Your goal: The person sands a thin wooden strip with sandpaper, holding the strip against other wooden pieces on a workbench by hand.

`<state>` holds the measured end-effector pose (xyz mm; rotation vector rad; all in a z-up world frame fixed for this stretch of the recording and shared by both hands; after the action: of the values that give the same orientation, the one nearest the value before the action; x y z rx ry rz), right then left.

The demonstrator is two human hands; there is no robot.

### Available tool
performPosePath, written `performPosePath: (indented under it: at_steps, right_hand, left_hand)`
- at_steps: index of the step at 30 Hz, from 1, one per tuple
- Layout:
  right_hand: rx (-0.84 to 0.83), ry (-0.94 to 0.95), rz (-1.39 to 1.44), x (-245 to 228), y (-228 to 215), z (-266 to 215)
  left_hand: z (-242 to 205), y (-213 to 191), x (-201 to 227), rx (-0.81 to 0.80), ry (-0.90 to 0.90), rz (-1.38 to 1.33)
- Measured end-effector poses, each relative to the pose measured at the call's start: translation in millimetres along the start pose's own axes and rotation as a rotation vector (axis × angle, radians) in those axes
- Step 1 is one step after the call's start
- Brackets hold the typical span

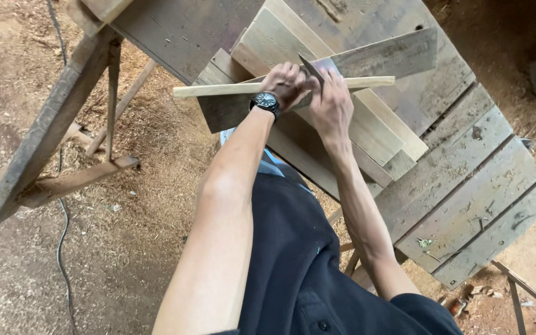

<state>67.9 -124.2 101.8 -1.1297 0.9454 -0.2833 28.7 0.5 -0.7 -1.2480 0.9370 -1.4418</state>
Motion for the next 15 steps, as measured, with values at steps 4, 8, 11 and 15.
performPosePath:
  at_steps: [4,8,11,15]
  right_hand:
    - [0.011,-0.081,-0.056,-3.8,-0.9,5.1]
    - [-0.047,-0.040,-0.004,-7.9,-10.2,-14.6]
    - [-0.038,0.003,-0.023,2.0,-4.2,13.1]
    - [-0.037,-0.039,-0.032,-3.0,-7.5,2.6]
  left_hand:
    - [1.3,-8.8,1.9,0.074,0.057,0.125]
    - [-0.1,-12.8,-1.1,0.045,-0.012,0.021]
    - [1.0,-13.3,1.2,0.078,0.039,0.090]
    - [1.2,-7.7,3.5,0.040,-0.012,0.122]
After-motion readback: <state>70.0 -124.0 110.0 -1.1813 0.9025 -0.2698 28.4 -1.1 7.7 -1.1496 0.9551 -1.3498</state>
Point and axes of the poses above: each hand's wrist, its own z-axis towards the middle knuckle, its own y-axis out of the palm, x = y × z, the point moved 3 cm from there along z, towards the middle knuckle, and after that the axes turned 5 degrees about z, right-handed, at the moved point
